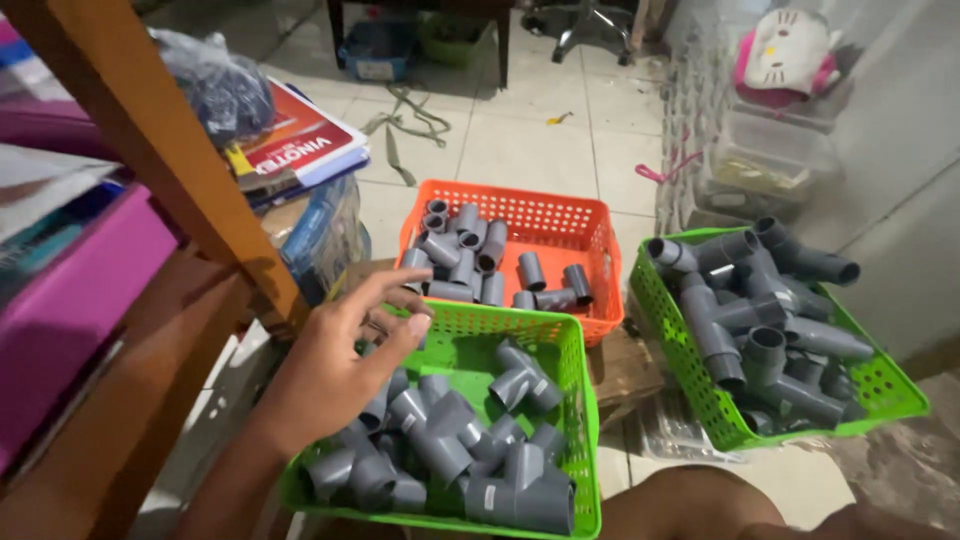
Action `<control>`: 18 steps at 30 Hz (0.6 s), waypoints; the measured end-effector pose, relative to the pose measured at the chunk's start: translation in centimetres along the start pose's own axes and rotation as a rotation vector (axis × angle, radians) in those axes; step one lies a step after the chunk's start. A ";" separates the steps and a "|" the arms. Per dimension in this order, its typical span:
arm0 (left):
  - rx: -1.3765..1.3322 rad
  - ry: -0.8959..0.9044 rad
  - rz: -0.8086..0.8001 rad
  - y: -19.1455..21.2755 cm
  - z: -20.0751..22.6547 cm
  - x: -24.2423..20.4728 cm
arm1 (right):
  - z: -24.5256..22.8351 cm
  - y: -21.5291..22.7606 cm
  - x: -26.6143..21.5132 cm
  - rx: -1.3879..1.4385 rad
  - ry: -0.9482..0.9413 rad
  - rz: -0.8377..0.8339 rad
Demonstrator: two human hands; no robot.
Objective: Sorting and organizing various PVC pipe fittings into different plastic baskets by type and size.
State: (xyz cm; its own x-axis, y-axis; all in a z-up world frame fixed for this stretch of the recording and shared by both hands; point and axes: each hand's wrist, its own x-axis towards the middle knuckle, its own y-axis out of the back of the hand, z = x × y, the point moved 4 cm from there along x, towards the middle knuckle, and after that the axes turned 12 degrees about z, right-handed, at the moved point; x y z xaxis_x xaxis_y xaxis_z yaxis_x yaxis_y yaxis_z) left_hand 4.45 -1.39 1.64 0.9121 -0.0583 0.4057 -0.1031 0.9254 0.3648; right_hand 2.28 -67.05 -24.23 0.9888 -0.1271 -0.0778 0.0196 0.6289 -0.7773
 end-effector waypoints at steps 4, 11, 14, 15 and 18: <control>0.004 -0.022 0.004 0.0 0.3 -0.7 | 15.3 8.3 -2.0 -0.071 -0.089 -0.052; -0.036 -0.009 -0.010 -0.2 1.0 -0.6 | 35.4 14.8 -13.6 -0.189 -0.150 -0.226; -0.032 -0.003 -0.007 -0.3 1.0 -0.6 | 41.4 16.2 -16.2 -0.237 -0.186 -0.293; -0.031 -0.001 -0.006 -0.2 0.9 -0.6 | 42.9 16.2 -17.0 -0.255 -0.197 -0.314; -0.041 -0.004 -0.005 -0.3 0.8 -0.7 | 47.0 15.4 -19.0 -0.308 -0.227 -0.379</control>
State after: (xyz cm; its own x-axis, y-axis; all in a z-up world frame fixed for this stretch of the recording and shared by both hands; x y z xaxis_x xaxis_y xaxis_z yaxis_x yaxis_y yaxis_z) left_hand 3.54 -1.92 1.90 0.9111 -0.0644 0.4070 -0.0820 0.9396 0.3324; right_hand -9.23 -18.91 -5.37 0.9286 -0.1111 0.3539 0.3707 0.3124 -0.8746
